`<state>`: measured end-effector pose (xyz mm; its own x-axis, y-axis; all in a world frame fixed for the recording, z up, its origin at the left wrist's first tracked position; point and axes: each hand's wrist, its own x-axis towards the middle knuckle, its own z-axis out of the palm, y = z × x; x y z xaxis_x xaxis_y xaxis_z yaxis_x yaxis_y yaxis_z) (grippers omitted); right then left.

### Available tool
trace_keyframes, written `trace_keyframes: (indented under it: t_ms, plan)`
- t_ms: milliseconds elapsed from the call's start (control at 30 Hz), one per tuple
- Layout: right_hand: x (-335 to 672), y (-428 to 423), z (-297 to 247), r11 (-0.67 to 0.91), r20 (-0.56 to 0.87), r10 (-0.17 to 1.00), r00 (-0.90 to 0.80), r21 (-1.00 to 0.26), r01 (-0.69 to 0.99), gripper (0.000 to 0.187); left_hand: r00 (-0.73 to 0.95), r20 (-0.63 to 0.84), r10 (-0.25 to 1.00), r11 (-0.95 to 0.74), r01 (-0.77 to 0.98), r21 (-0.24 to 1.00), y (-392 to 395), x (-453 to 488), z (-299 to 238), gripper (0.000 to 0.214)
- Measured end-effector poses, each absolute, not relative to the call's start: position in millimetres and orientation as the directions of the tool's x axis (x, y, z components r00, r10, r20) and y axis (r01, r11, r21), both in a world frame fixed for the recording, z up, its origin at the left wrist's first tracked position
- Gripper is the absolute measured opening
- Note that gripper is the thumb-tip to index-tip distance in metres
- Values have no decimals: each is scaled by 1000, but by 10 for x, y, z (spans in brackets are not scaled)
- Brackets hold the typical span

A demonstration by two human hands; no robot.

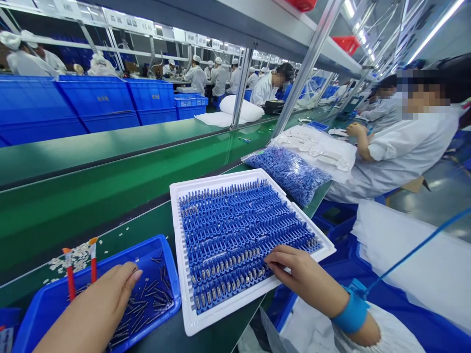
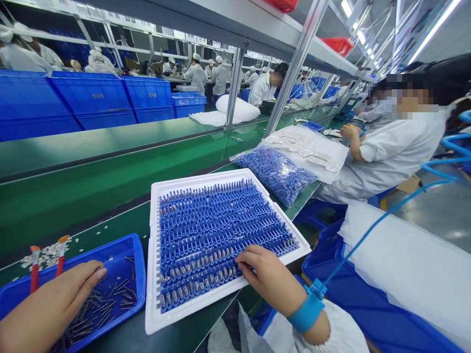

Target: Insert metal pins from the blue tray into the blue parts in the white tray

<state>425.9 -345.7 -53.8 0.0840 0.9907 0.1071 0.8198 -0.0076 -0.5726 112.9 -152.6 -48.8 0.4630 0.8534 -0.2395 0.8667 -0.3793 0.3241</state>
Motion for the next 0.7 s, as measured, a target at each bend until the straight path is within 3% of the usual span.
trace_keyframes:
  t_ms: [133,267,633,700]
  plan:
    - [4260,-3453,-534,3,110,991,73,-571,821,21,512,-255,821,-461,856,234,-1551,1183,-516,54]
    - [4258,-3452,-535,14,109,992,58,-566,824,21,567,-246,786,-524,823,221,-1601,1270,-380,58]
    - [4239,-3457,-574,-3,88,994,63,-558,830,21,585,-233,777,-490,794,360,-1582,1319,-300,51]
    - [4240,-3459,-565,0,88,994,59,-558,830,20,580,-154,800,-492,781,385,-1573,1309,-303,47]
